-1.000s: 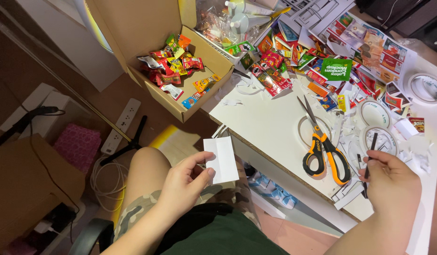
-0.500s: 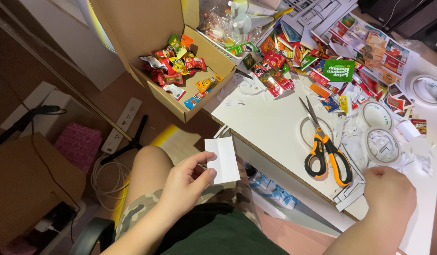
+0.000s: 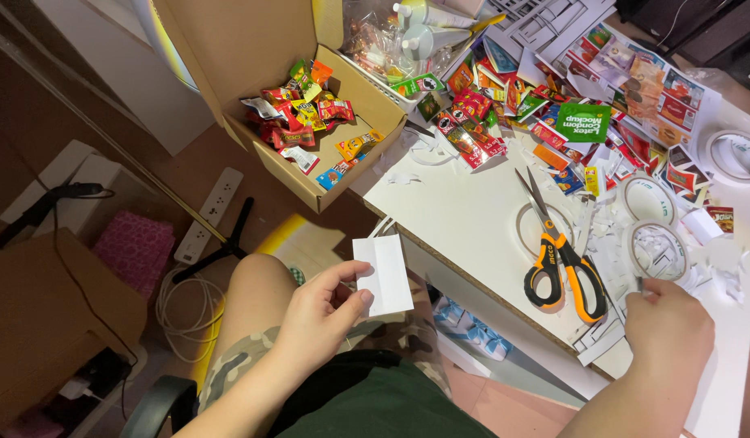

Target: The person assembles a small paper craft by folding a white paper piece, applying clear tape, and cutting it with scissors. They handle a printed label and a black strip, folding and taping them into a compact shape on a cluttered desk.

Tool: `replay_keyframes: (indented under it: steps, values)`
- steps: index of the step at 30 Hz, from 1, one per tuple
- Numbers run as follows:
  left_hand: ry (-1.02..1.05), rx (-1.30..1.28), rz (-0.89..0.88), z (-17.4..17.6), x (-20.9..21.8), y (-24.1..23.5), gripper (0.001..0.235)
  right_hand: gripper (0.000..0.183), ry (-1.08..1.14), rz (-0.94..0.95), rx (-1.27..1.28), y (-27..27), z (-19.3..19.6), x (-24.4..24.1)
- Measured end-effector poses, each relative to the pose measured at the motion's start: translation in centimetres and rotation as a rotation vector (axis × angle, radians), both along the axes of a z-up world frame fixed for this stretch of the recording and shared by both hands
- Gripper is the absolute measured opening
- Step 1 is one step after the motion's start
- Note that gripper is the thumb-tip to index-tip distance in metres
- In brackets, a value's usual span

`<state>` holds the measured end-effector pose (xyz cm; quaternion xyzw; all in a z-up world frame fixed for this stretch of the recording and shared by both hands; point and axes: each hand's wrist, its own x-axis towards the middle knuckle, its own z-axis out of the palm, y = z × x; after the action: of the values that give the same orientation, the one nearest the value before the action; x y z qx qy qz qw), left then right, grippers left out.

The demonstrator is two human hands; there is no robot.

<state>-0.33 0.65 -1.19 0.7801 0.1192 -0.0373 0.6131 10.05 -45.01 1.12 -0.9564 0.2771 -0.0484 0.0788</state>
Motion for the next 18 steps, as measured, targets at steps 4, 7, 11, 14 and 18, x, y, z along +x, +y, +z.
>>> replay_keyframes:
  steps: [4,7,11,14,18]
  values:
    - [-0.001,0.017,-0.003,-0.2,0.1,0.0,0.036,0.038,-0.179,0.053,0.005,0.0,0.2,-0.6]
    - [-0.018,-0.009,-0.008,0.1,0.3,0.0,0.036,0.032,-0.157,0.006,0.094,2.0,2.2,-1.1]
    - [-0.031,0.005,-0.011,0.4,0.4,0.2,0.035,0.021,-0.294,-0.024,0.379,4.0,3.8,-1.7]
    - [-0.049,0.005,-0.014,0.3,0.5,0.2,0.034,0.014,-0.358,-0.029,0.47,4.8,4.4,-1.7]
    - [-0.033,-0.018,-0.025,0.3,0.8,-0.1,0.035,0.015,-0.494,0.085,0.72,2.7,2.8,-1.2]
